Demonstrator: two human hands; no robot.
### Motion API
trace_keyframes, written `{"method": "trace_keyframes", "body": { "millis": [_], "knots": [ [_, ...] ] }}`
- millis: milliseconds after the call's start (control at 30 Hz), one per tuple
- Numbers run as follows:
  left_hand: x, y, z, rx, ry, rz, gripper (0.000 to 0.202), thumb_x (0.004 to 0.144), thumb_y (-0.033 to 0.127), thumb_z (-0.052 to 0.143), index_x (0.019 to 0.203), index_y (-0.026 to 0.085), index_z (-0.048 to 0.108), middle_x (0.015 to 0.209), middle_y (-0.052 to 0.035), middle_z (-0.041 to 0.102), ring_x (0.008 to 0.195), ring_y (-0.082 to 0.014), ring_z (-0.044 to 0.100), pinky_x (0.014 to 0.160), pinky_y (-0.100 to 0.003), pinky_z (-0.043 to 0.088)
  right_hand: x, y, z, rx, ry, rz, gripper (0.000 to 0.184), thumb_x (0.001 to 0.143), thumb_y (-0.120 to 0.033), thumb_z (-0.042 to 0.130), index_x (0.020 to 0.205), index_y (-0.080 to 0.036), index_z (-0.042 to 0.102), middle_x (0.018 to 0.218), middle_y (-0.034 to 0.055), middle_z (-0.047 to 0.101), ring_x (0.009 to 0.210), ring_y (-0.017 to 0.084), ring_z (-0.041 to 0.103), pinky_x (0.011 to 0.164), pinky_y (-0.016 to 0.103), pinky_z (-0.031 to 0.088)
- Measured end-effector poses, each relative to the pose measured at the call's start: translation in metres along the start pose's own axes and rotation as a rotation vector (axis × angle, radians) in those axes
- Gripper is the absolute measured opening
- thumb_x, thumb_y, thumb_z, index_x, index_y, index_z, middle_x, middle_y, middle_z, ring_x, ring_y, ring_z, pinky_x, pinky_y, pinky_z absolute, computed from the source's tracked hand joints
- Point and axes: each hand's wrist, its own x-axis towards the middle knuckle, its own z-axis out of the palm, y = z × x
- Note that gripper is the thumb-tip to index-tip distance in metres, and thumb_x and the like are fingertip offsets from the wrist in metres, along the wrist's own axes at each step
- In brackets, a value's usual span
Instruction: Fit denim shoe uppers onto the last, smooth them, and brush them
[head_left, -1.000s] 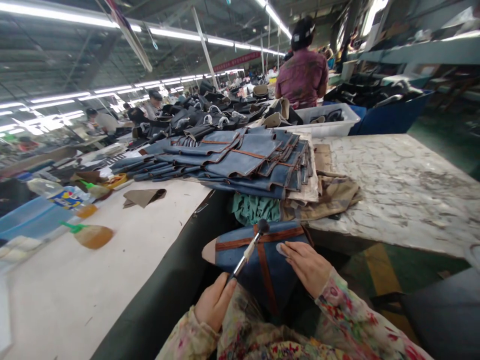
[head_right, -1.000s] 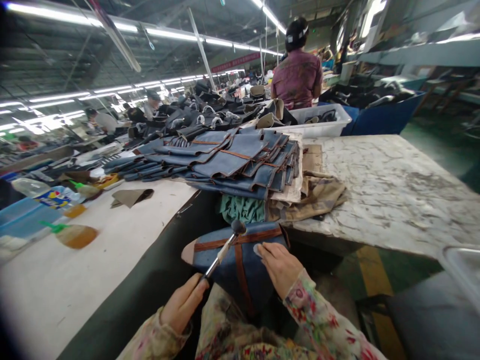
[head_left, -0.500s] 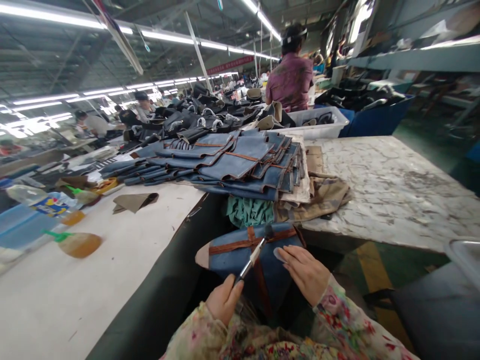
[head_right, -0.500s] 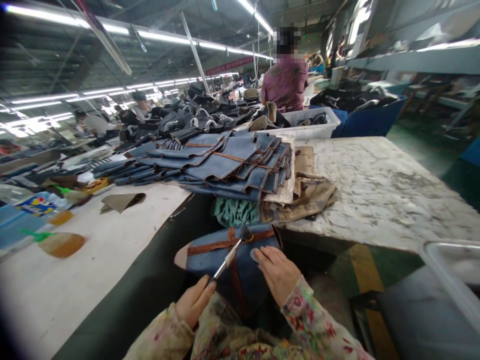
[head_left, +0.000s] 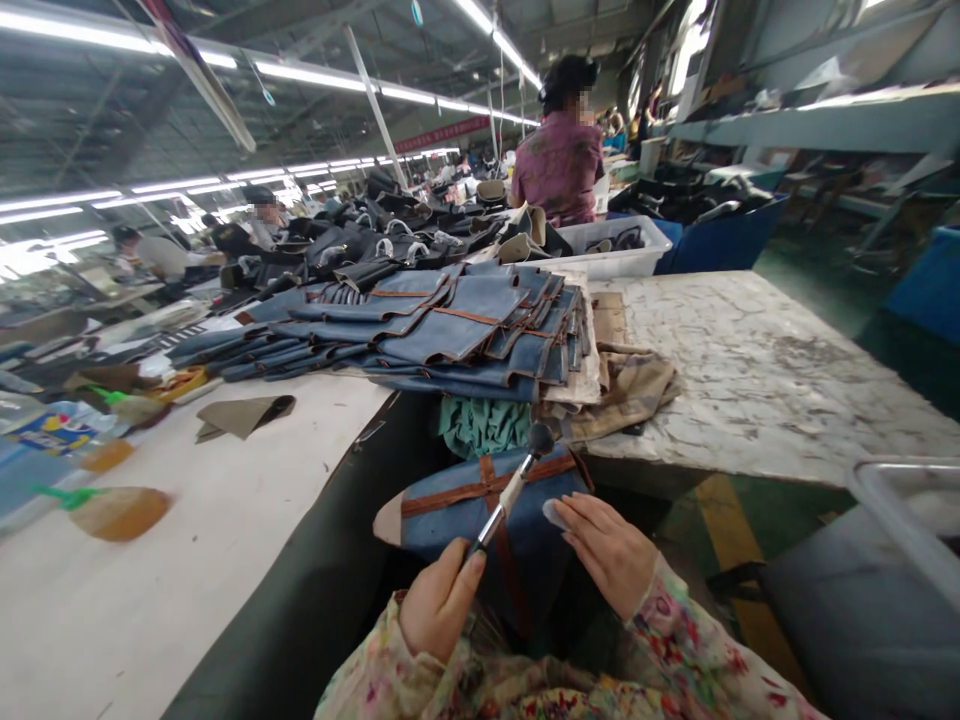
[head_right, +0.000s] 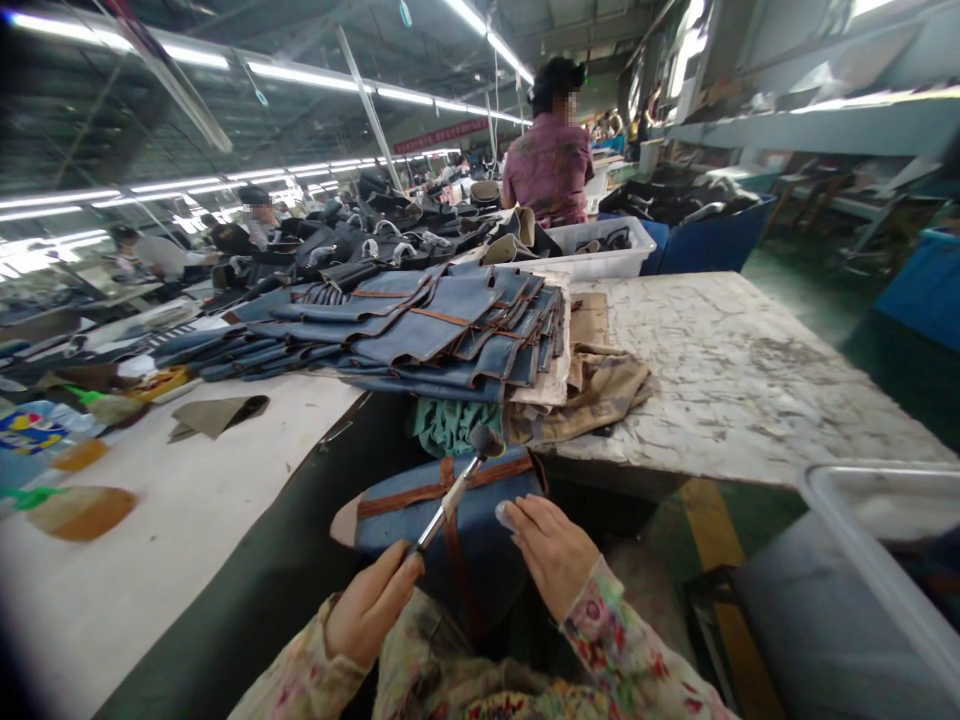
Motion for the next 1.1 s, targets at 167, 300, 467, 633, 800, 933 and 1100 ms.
{"method": "trace_keyframes", "body": {
  "millis": [167,300,467,633,800,933,1100],
  "knots": [
    [0.011,0.017,0.007,0.191,-0.144,-0.021,0.027,0.083,0.04,0.028,0.07,0.02,0.041,0.057,0.0027,0.041,0.054,-0.0121,0.043,0.054,-0.024,0.032,-0.003,0.0,-0.002,0.003,0.006,0.016,0.033,0.088,-0.017,0.036,0.116,-0.012,0.051,0.11,0.0085,0.054,0.108,0.019,0.045,0.089,0.033,0.046],
    [0.018,0.027,0.011,0.25,-0.155,0.036,0.029,0.085,0.041,0.024,0.075,0.02,0.042,0.06,0.0013,0.044,0.057,-0.0134,0.048,0.055,-0.024,0.033,-0.003,0.0,-0.004,0.012,0.019,-0.008,0.033,0.088,-0.017,0.036,0.116,-0.012,0.051,0.109,0.0082,0.055,0.107,0.018,0.046,0.089,0.032,0.046],
    [0.023,0.034,0.012,0.36,-0.201,-0.049,0.026,0.083,0.039,0.027,0.073,0.021,0.043,0.058,0.001,0.044,0.056,-0.0145,0.048,0.054,-0.025,0.032,-0.001,-0.001,-0.006,0.011,-0.008,0.026,0.033,0.088,-0.019,0.034,0.114,-0.012,0.053,0.109,0.0088,0.056,0.106,0.019,0.047,0.089,0.033,0.047],
    [0.026,0.034,0.012,0.213,-0.142,0.007,0.027,0.083,0.042,0.025,0.074,0.021,0.04,0.06,0.0015,0.043,0.057,-0.0134,0.046,0.055,-0.024,0.032,-0.001,-0.001,-0.006,0.019,-0.001,0.017,0.033,0.089,-0.019,0.033,0.114,-0.012,0.053,0.108,0.0087,0.056,0.105,0.018,0.048,0.089,0.032,0.046],
    [0.016,0.025,0.011,0.278,-0.132,-0.047,0.028,0.081,0.043,0.028,0.066,0.021,0.037,0.053,0.0036,0.035,0.05,-0.0122,0.039,0.051,-0.025,0.026,-0.001,0.0,-0.006,0.012,-0.005,0.014,0.032,0.089,-0.021,0.034,0.113,-0.013,0.054,0.107,0.0083,0.056,0.104,0.018,0.049,0.088,0.032,0.047],
    [-0.016,0.006,-0.005,0.115,0.036,0.021,0.036,0.083,0.05,0.026,0.072,0.021,0.044,0.056,0.003,0.041,0.052,-0.0117,0.042,0.052,-0.025,0.029,-0.003,0.003,-0.006,0.027,0.013,-0.005,0.033,0.09,-0.024,0.034,0.115,-0.013,0.053,0.109,0.0079,0.056,0.104,0.018,0.048,0.087,0.032,0.047],
    [-0.053,-0.023,-0.028,0.038,0.047,-0.167,0.04,0.08,0.054,0.032,0.067,0.019,0.045,0.053,0.0038,0.039,0.05,-0.0105,0.04,0.05,-0.024,0.032,0.0,0.006,0.0,0.049,-0.001,-0.005,0.033,0.09,-0.025,0.034,0.116,-0.015,0.052,0.108,0.0076,0.056,0.104,0.018,0.049,0.088,0.033,0.047]
  ]
}}
